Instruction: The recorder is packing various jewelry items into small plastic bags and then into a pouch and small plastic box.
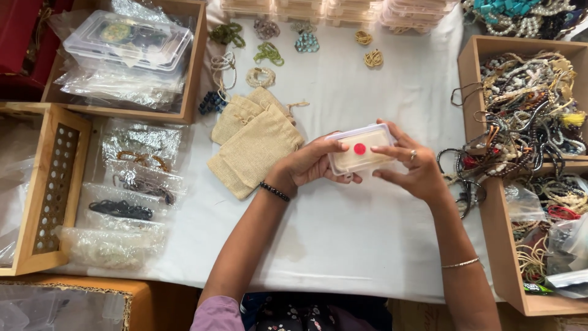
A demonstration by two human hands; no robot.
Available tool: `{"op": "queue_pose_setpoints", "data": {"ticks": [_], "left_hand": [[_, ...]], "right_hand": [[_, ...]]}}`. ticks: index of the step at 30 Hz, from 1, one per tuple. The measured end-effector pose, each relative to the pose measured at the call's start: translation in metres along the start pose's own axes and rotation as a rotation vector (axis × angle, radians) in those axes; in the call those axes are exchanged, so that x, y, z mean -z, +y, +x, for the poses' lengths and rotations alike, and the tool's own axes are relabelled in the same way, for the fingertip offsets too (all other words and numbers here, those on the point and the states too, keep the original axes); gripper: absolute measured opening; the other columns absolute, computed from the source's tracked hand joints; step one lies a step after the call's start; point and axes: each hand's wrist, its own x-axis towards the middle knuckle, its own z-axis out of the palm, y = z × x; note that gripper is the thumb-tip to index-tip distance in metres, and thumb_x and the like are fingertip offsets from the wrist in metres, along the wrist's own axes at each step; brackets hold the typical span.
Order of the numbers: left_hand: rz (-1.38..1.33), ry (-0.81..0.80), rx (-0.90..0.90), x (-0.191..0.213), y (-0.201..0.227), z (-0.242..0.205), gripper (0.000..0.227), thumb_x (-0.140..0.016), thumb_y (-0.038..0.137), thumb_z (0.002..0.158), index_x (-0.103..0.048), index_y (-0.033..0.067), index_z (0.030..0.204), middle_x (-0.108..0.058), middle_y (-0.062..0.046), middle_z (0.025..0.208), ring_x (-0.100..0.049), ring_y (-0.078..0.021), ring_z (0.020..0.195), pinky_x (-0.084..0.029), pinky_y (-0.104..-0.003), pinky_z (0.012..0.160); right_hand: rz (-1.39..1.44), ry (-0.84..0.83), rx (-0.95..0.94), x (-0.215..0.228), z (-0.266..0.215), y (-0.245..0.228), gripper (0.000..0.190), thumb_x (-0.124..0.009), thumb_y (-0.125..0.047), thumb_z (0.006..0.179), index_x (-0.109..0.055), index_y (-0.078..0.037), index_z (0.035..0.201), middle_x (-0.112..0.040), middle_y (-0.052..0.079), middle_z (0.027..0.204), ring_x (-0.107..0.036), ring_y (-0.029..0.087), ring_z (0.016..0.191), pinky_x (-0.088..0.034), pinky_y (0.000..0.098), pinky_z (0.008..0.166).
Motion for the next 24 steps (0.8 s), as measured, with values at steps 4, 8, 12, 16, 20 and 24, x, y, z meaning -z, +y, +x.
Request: {"op": "queue_pose_setpoints", "data": {"ticks": [4, 8, 12, 16, 20, 24], "left_hand": [[-0.046, 0.23, -0.175, -0.024, 0.003, 0.002, 0.08, -0.07, 0.021, 0.088, -0.022, 0.019, 0.152, -0.061, -0.019, 0.129, -0.075, -0.0349, 0.098, -0.066, -0.038, 0.081], [0.238, 0.17, -0.327, -0.015, -0.01, 0.011, 0.094, -0.08, 0.01, 0.085, -0.021, 0.0171, 0.157, -0.058, -0.015, 0.138, -0.073, -0.0277, 0.108, -0.065, -0.033, 0.089], [0.401, 0.251, -0.462, -0.016, -0.018, 0.013, 0.092, -0.082, 0.007, 0.086, -0.028, 0.0111, 0.16, -0.066, -0.017, 0.133, -0.075, -0.022, 0.102, -0.065, -0.032, 0.086], [0.756, 0.462, -0.569, -0.019, -0.017, 0.014, 0.09, -0.084, 0.011, 0.088, -0.029, 0.0104, 0.16, -0.075, -0.018, 0.125, -0.077, -0.016, 0.084, -0.063, -0.028, 0.074], [0.63, 0.561, -0.649, -0.016, -0.029, 0.021, 0.101, -0.075, 0.017, 0.09, -0.006, 0.0156, 0.163, -0.063, -0.013, 0.138, -0.079, -0.0155, 0.082, -0.066, -0.028, 0.068], [1.145, 0.626, -0.788, -0.024, -0.033, 0.014, 0.089, -0.074, 0.026, 0.093, -0.017, 0.014, 0.161, -0.07, -0.01, 0.121, -0.072, -0.0227, 0.065, -0.057, -0.033, 0.06]], "right_hand": [[0.012, 0.272, -0.183, -0.002, -0.006, 0.02, 0.047, -0.082, 0.01, 0.077, -0.07, 0.003, 0.122, -0.044, 0.022, 0.16, -0.063, 0.027, 0.129, -0.057, 0.0384, 0.101], [0.054, 0.267, -0.137, 0.002, -0.005, 0.019, 0.048, -0.08, 0.015, 0.077, -0.07, 0.004, 0.123, -0.048, 0.023, 0.156, -0.062, 0.025, 0.13, -0.057, 0.0375, 0.102], [0.072, 0.335, -0.194, 0.002, -0.012, 0.031, 0.047, -0.082, 0.011, 0.076, -0.071, 0.002, 0.121, -0.052, 0.024, 0.156, -0.065, 0.02, 0.121, -0.06, 0.0344, 0.093], [-0.032, 0.349, -0.252, 0.014, 0.002, 0.051, 0.047, -0.087, 0.007, 0.075, -0.073, 0.003, 0.12, -0.056, 0.025, 0.157, -0.06, 0.012, 0.095, -0.061, 0.032, 0.081], [0.093, 0.375, -0.098, 0.066, -0.014, 0.05, 0.039, -0.081, -0.003, 0.092, -0.062, 0.005, 0.126, -0.069, 0.012, 0.125, -0.073, 0.015, 0.115, -0.064, 0.035, 0.089], [-0.106, 0.424, -0.033, 0.125, 0.196, 0.073, 0.033, -0.082, -0.007, 0.095, -0.062, 0.004, 0.118, -0.063, 0.006, 0.111, -0.062, 0.014, 0.1, -0.056, 0.0318, 0.083]]}}
